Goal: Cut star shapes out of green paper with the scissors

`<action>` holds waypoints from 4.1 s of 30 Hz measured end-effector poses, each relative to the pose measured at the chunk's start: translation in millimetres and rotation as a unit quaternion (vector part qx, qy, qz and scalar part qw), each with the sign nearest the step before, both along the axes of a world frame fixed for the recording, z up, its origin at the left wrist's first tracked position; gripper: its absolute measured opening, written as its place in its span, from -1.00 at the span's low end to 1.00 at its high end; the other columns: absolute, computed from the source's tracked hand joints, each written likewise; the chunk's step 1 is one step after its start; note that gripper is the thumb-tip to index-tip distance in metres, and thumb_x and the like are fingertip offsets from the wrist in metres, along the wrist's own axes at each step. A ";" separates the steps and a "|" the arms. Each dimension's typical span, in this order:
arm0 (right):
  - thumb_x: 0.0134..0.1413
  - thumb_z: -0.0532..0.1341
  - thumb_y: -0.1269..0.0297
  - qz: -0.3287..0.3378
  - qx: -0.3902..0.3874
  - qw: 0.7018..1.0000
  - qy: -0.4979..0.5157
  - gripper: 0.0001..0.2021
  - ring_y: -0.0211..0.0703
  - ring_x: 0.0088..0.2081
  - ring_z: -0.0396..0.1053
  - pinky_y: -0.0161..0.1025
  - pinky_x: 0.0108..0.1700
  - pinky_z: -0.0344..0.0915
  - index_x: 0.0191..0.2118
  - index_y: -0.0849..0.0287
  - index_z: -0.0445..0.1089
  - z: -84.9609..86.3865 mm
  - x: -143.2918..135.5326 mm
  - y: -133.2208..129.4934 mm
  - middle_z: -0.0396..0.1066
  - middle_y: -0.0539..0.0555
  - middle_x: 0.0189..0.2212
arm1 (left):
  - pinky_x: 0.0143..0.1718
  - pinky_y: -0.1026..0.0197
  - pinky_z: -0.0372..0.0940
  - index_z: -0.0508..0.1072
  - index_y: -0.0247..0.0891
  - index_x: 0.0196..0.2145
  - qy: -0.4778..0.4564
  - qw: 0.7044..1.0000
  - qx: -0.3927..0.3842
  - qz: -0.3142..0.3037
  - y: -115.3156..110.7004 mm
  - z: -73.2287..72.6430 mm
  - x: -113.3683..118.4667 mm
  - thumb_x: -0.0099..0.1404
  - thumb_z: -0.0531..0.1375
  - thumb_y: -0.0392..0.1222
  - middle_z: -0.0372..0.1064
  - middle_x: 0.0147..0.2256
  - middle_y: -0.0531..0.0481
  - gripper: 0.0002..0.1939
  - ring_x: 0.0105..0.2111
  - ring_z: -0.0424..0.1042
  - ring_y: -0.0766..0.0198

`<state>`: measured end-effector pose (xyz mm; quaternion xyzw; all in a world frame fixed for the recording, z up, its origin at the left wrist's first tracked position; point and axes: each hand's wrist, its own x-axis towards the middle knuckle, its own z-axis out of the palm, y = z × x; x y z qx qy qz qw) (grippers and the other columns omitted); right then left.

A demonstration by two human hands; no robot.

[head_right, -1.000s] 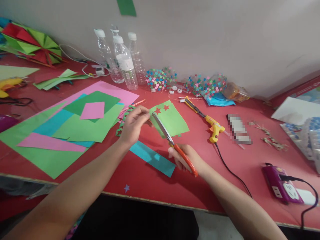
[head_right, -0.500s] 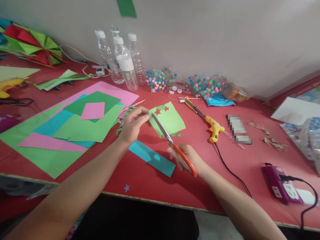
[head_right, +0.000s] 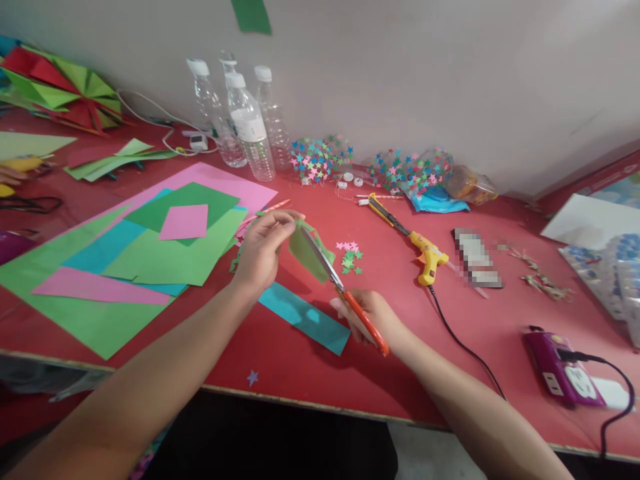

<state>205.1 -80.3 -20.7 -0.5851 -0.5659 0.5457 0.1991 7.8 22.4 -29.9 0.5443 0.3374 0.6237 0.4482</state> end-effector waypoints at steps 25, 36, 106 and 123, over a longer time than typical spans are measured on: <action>0.05 0.02 -0.37 0.055 0.052 0.997 0.001 -0.36 -0.33 -0.70 0.11 -0.33 -0.60 0.08 -0.36 0.23 0.32 3.9 4.8 -0.9 0.16 -0.10 -0.75 | -0.06 0.11 0.25 0.37 -0.21 -0.40 0.067 0.997 0.029 -0.033 -9.4 9.1 -1.2 0.30 0.12 -0.21 0.43 -0.17 -0.06 -0.89 -0.13 0.38 0.22; 0.06 0.04 -0.34 0.045 0.045 0.998 0.003 -0.42 -0.32 -0.71 0.11 -0.31 -0.61 0.08 -0.39 0.19 0.31 2.0 6.7 -1.3 0.16 -0.09 -0.76 | -0.10 0.13 0.29 0.41 -0.18 -0.38 0.058 0.998 0.014 -0.018 -11.0 9.4 2.3 0.28 0.15 -0.16 0.46 -0.20 -0.05 -0.91 -0.18 0.41 0.24; 0.03 0.02 -0.36 0.028 0.033 0.999 -0.005 -0.42 -0.31 -0.74 0.15 -0.33 -0.63 0.15 -0.50 0.15 0.26 4.8 5.4 1.5 0.13 -0.10 -0.83 | -0.05 0.07 0.26 0.40 -0.20 -0.42 0.129 0.986 0.103 -0.004 -6.4 7.1 -2.9 0.28 0.14 -0.26 0.40 -0.24 -0.05 -0.88 -0.17 0.38 0.22; -0.02 0.12 -0.30 0.007 0.008 1.000 -0.016 -0.47 -0.35 -0.77 0.13 -0.36 -0.70 0.11 -0.55 0.14 0.21 8.6 5.4 4.3 0.15 -0.10 -0.83 | -0.04 0.11 0.23 0.40 -0.22 -0.43 0.116 0.990 0.082 -0.008 -7.3 7.4 -3.0 0.28 0.14 -0.25 0.38 -0.24 -0.04 -0.88 -0.17 0.37 0.24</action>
